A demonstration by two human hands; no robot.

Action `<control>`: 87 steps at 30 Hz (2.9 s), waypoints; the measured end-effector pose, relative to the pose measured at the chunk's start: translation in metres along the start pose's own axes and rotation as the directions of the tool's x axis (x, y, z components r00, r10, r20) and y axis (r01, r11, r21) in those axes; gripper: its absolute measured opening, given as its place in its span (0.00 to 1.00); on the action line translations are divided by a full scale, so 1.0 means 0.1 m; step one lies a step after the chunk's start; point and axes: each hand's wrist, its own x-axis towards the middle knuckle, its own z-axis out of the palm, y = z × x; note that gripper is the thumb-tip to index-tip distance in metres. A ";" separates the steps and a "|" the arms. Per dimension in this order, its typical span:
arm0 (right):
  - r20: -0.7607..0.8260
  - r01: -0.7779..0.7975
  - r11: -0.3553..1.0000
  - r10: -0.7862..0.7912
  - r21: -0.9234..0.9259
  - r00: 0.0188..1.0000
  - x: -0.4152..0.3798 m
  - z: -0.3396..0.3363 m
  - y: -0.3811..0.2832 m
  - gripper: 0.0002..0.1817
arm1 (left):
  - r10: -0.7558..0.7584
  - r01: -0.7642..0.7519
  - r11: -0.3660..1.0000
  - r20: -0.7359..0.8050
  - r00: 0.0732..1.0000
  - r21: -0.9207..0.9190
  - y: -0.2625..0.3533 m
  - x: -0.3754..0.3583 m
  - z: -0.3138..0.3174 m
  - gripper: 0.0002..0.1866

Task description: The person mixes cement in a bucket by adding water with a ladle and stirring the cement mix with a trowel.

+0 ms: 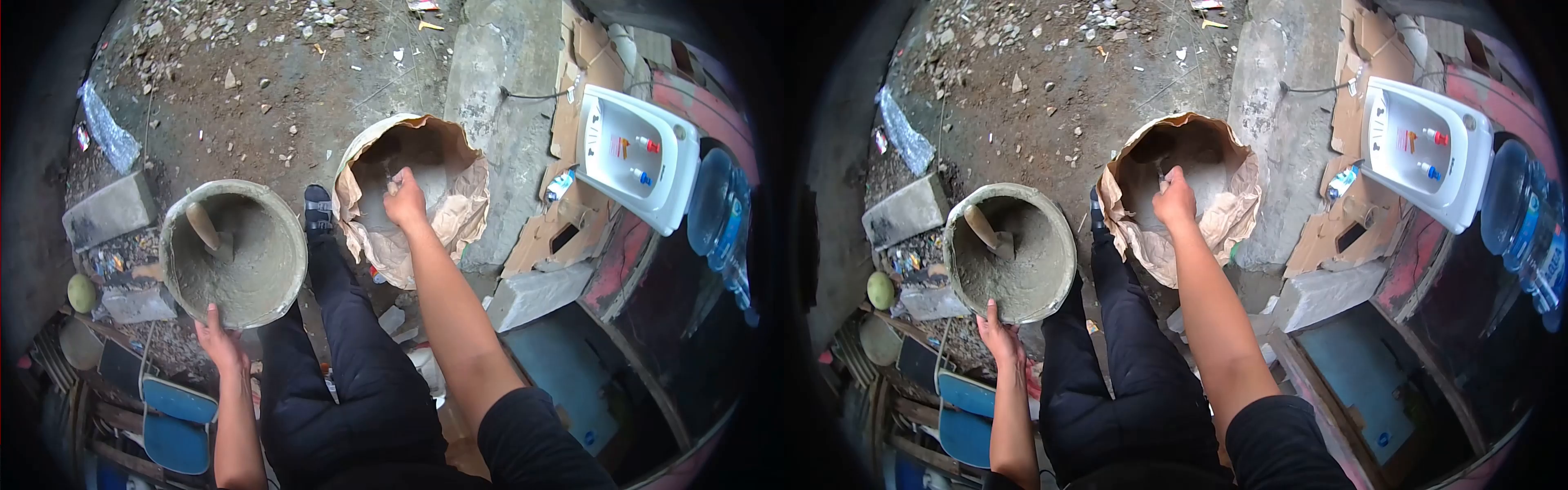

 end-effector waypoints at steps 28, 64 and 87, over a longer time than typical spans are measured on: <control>0.058 -0.450 0.825 0.459 0.342 0.886 -0.46 -0.07 0.15 0.26 | -0.028 0.020 0.997 0.100 0.995 0.074 0.12 0.24 -0.25 0.25; -0.004 -0.304 0.889 0.323 -0.343 0.946 0.33 0.13 0.44 0.20 | 0.055 -0.079 0.985 0.161 0.986 0.152 0.32 0.45 0.03 0.22; 0.395 -0.584 0.600 0.430 0.547 0.812 0.52 0.59 1.10 0.20 | 0.108 -0.131 0.978 0.147 0.983 0.160 0.16 0.40 0.25 0.20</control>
